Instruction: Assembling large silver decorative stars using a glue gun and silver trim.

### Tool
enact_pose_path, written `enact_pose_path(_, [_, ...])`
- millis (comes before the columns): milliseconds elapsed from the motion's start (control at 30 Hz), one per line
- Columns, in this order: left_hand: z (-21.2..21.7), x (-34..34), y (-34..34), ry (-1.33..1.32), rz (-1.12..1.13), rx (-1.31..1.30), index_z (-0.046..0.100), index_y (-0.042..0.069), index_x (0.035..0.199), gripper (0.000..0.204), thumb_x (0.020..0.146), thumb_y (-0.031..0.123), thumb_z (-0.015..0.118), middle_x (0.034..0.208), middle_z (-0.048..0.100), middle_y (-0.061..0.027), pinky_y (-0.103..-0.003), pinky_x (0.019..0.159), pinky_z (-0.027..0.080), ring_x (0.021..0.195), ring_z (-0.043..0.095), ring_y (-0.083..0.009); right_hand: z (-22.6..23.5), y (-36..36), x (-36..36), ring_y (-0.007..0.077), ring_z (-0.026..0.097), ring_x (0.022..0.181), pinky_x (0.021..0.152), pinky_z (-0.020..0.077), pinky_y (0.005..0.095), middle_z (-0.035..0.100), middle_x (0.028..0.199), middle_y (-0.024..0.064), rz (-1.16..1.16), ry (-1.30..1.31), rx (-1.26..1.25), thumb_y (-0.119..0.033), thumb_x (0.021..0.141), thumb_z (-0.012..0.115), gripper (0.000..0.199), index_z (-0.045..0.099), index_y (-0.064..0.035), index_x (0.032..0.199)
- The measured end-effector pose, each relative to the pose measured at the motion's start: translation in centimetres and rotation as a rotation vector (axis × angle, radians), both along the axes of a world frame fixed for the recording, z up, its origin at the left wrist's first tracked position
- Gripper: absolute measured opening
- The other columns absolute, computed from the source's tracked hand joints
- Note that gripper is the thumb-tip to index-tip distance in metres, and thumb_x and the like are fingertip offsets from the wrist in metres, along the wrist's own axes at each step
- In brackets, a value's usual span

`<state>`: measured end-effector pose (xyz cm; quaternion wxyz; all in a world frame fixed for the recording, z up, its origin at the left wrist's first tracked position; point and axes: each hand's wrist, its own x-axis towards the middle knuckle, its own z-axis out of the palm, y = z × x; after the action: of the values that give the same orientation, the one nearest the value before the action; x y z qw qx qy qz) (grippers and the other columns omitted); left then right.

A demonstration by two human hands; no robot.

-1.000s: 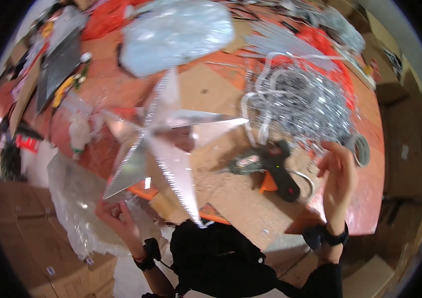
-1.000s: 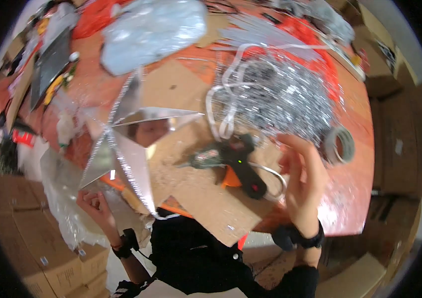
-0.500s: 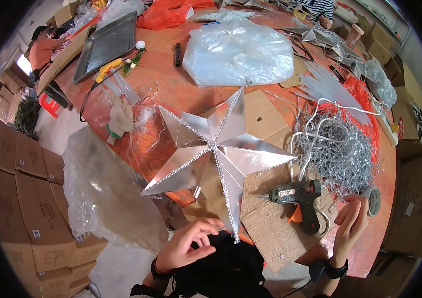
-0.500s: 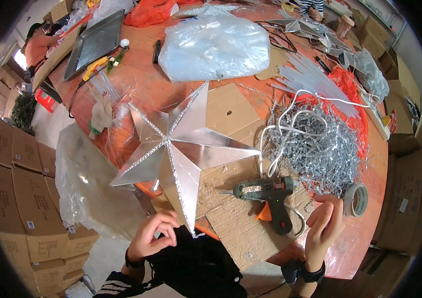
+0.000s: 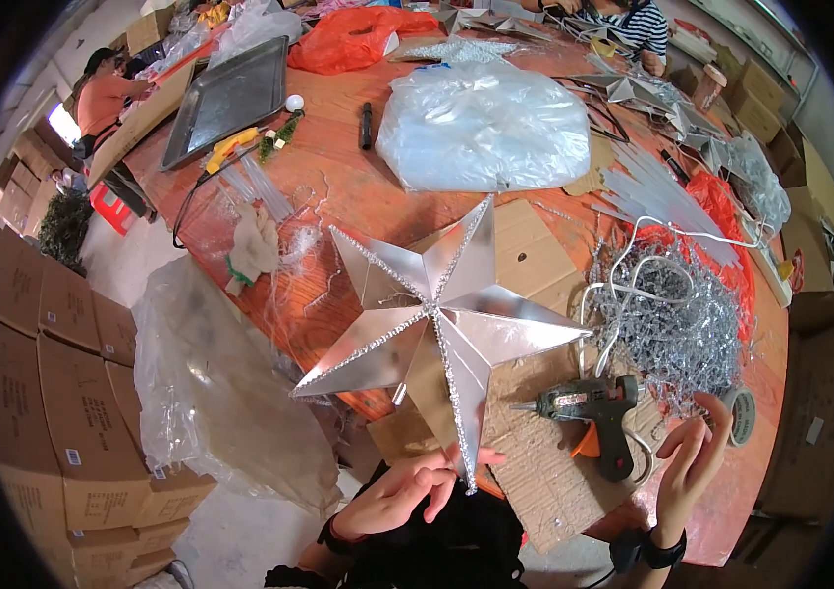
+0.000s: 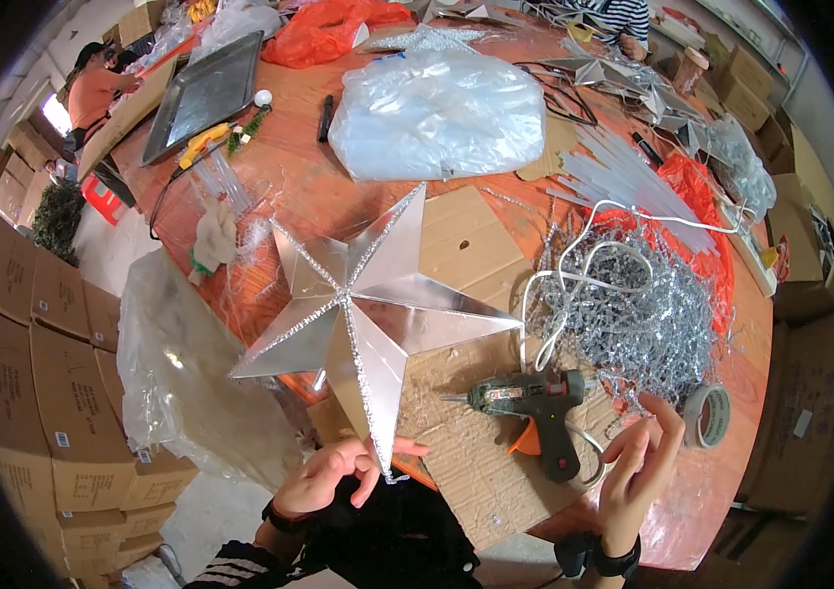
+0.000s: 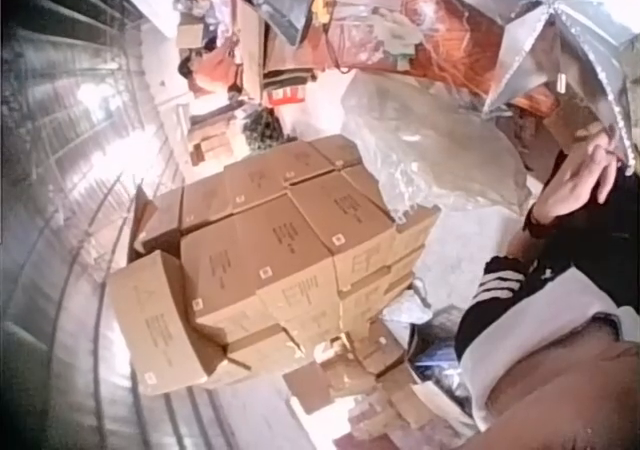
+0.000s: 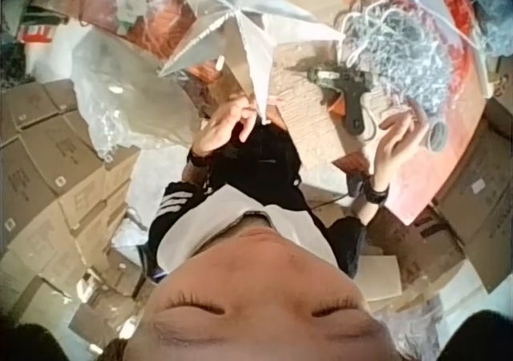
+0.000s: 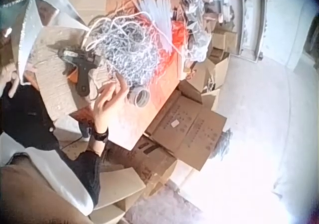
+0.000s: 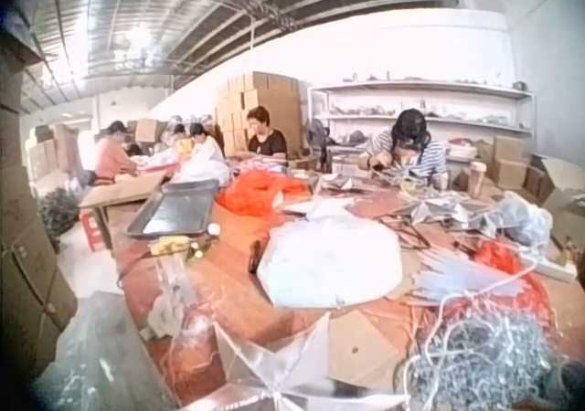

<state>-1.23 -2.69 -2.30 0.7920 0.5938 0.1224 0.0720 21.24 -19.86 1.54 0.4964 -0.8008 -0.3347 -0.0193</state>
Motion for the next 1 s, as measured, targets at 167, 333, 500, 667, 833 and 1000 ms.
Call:
enact_pose_path(167, [-0.2,-0.6,-0.2,-0.075,-0.023,-0.070,0.038,-0.006,0.121,0.042,0.091,0.022,0.030,0.126,0.042,-0.0097,-0.017,0.057,0.036,0.049,0.037,-0.0051,0.1,0.1,-0.2,0.0060,0.037,0.049,0.047,0.0282,0.0194,0.038,0.056,-0.0006,0.020,0.069,-0.013,-0.010,0.090,0.033,0.026,0.040,0.0032,0.111])
enact_pose_path(333, [-0.3,-1.8,-0.6,-0.127,0.081,-0.148,0.039,-0.004,0.118,0.041,0.089,0.024,0.032,0.122,0.045,-0.0113,-0.017,0.055,0.035,0.054,0.038,-0.0049,-0.1,0.4,-0.4,0.0056,0.036,0.049,0.047,0.0281,0.0192,0.037,0.055,-0.0007,0.041,0.067,-0.029,-0.014,0.091,0.033,0.027,0.040,0.0024,0.112])
enact_pose_path(500, [-0.4,-3.7,0.1,-0.098,0.119,-0.142,0.042,-0.001,0.115,0.053,0.079,0.036,0.054,0.116,0.048,-0.0103,-0.017,0.055,0.034,0.054,0.037,-0.0036,-0.1,0.2,-0.3,0.0054,0.035,0.048,0.048,0.0276,0.0193,0.036,0.054,-0.0008,0.035,0.060,-0.055,-0.020,0.092,0.035,0.030,0.040,0.0020,0.112])
enact_pose_path(667, [-0.3,-5.5,-0.1,0.028,0.210,-0.101,0.044,0.000,0.110,0.050,0.071,0.023,0.065,0.107,0.053,-0.0071,-0.017,0.052,0.033,0.052,0.035,-0.0020,0.0,-0.1,-0.2,0.0064,0.042,0.050,0.044,0.0336,0.0200,0.054,0.093,0.0105,0.088,0.062,-0.100,-0.006,0.089,0.035,0.023,0.041,0.0039,0.109])
enact_pose_path(833, [0.9,-5.8,-0.7,0.160,0.508,0.065,0.047,0.004,0.102,0.040,0.068,0.005,0.068,0.075,0.053,0.0017,-0.016,0.055,0.031,0.056,0.037,-0.0024,-0.1,-0.3,-0.3,0.0081,0.045,0.050,0.045,0.0348,0.0210,0.055,0.094,0.0112,0.076,0.059,-0.127,-0.005,0.089,0.036,0.022,0.041,0.0038,0.108])
enact_pose_path(1000, [0.6,-6.6,-0.1,0.157,0.676,0.204,0.049,0.003,0.103,0.037,0.069,0.000,0.065,0.067,0.044,0.0047,-0.017,0.056,0.030,0.059,0.039,-0.0023,0.5,0.5,-0.6,0.0098,0.046,0.050,0.045,0.0354,0.0225,0.056,0.087,0.0112,0.059,0.037,-0.124,-0.004,0.088,0.038,0.020,0.044,0.0035,0.106])
